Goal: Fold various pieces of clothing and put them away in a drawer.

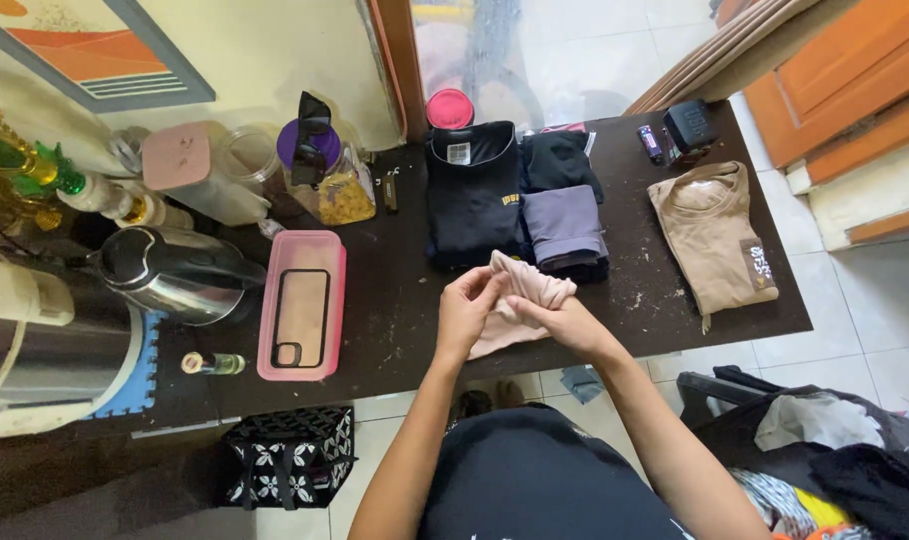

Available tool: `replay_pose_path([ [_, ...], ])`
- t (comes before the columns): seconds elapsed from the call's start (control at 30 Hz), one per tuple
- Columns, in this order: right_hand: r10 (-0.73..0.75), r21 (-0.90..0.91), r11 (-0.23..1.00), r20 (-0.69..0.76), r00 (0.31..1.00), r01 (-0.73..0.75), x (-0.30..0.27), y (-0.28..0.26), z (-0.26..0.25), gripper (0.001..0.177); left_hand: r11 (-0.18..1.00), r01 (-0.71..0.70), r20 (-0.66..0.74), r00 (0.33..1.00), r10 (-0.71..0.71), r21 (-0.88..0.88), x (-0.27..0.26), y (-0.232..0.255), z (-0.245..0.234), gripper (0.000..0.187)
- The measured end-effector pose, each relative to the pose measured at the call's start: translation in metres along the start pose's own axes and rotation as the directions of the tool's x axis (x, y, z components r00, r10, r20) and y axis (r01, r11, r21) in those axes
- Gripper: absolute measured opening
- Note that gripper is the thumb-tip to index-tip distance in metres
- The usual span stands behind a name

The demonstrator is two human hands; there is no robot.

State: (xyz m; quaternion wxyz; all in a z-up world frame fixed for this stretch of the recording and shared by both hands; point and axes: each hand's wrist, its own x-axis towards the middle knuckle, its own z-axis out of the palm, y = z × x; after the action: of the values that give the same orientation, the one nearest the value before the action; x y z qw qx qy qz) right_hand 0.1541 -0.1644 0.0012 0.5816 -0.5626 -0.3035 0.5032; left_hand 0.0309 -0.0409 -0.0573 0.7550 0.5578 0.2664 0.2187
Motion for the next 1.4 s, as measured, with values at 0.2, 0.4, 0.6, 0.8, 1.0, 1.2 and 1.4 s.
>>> replay_pose_path([
  [0.2,-0.091,-0.536,0.844,-0.190,0.977,-0.026,0.019,0.071,-0.016,0.032,0.975,-0.015,-0.265,0.961,0.074,0.220,0.002,0.007,-0.016,0.031],
  [0.4,-0.109,-0.374,0.926,-0.170,0.979,0.039,0.010,0.055,-0.006,0.024,0.995,0.069,-0.436,0.895,-0.091,-0.067,0.023,-0.023,-0.071,0.041],
  [0.6,-0.119,-0.257,0.964,-0.161,0.980,0.075,0.004,0.002,0.042,0.050,0.991,0.133,0.051,0.990,-0.132,-0.007,0.018,-0.007,-0.078,0.042],
  [0.8,0.307,-0.704,0.605,-0.223,0.925,-0.371,0.006,-0.002,0.056,0.048,0.954,-0.047,0.029,0.999,0.040,0.296,0.008,-0.002,-0.046,0.041],
  [1.0,0.284,-0.194,0.920,-0.270,0.920,-0.340,-0.009,-0.001,0.028,0.046,0.907,-0.002,-0.227,0.968,0.108,0.421,0.023,0.014,-0.076,0.039],
  [1.2,0.078,-0.007,0.996,-0.303,0.950,-0.084,-0.023,0.026,-0.010,0.038,0.898,-0.098,-0.288,0.927,0.239,0.428,0.022,0.021,-0.107,0.038],
  [1.4,-0.069,-0.071,0.997,-0.759,0.648,0.023,-0.008,0.067,-0.008,0.041,0.910,-0.030,-0.343,0.921,0.186,0.414,0.006,0.019,-0.098,0.036],
])
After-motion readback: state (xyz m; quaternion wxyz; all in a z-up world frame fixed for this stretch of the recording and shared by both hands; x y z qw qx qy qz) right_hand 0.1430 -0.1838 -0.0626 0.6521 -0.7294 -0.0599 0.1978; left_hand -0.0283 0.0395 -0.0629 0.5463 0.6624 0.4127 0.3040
